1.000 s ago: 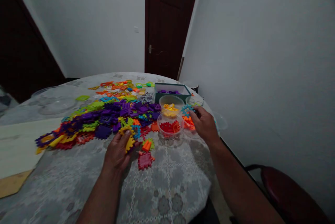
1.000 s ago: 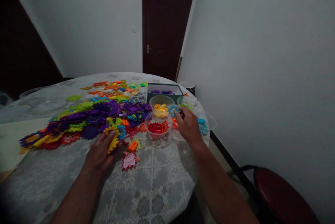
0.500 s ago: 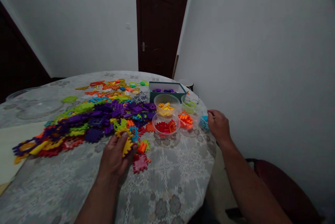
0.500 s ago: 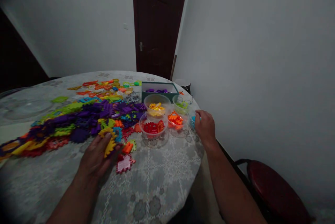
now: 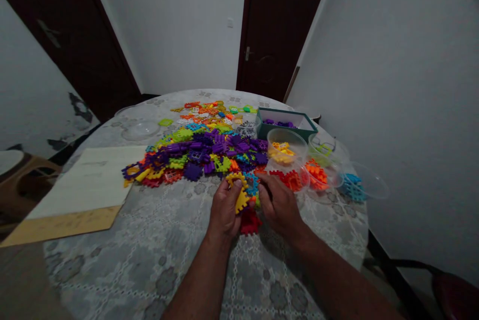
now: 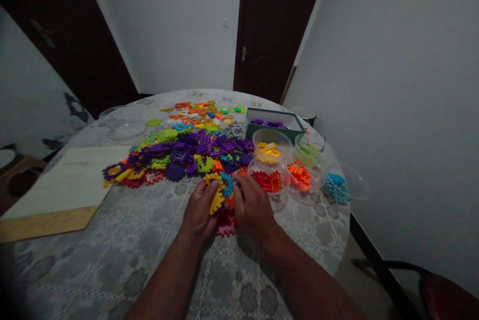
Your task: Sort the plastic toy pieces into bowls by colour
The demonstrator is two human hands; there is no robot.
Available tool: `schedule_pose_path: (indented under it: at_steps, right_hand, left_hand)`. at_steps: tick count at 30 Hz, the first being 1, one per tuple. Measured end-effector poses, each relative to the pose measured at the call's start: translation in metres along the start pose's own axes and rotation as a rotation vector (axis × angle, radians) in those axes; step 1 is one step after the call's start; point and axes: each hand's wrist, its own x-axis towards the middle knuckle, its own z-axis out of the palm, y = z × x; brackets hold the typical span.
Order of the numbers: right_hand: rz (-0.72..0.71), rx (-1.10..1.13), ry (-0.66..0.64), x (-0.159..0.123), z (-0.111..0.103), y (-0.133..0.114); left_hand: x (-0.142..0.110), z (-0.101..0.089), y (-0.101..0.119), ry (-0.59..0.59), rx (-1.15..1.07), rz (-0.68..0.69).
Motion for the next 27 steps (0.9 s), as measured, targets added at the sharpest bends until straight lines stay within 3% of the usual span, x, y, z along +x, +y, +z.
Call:
schedule_pose_path:
  at_steps: [6,11,15,18,22,27]
  right_hand:
    - [-0.034,0.095,0.036,-0.009,0.001,0.003]
    - [-0.063,0.100,0.063,-0.008,-0.001,-0.008]
    - [0.068,0.131,0.061,-0.006,-0.008,-0.013]
    - [0.189,0.162,0.005,0.004,-0.028,-0.009]
    - [0.170,0.021,-0.083,0.045,-0.064,0.021]
    - [0.213,-0.269,0.147,0.137,-0.098,0.087]
  left_hand:
    - [-0.001,0.001,0.002,0.017,0.034,-0.047]
    - [-0.004,0.002,0.004,0.014,0.072,0.001]
    - [-0.003,-0.001,0.008,0.067,0.108,0.002]
    - [0.001,-0.006,0.010,0.131,0.120,-0.012]
    - [0.008,-0.013,0.009,0.160,0.120,-0.019]
    - [0.009,-0.013,0.007,0.151,0.118,-0.018]
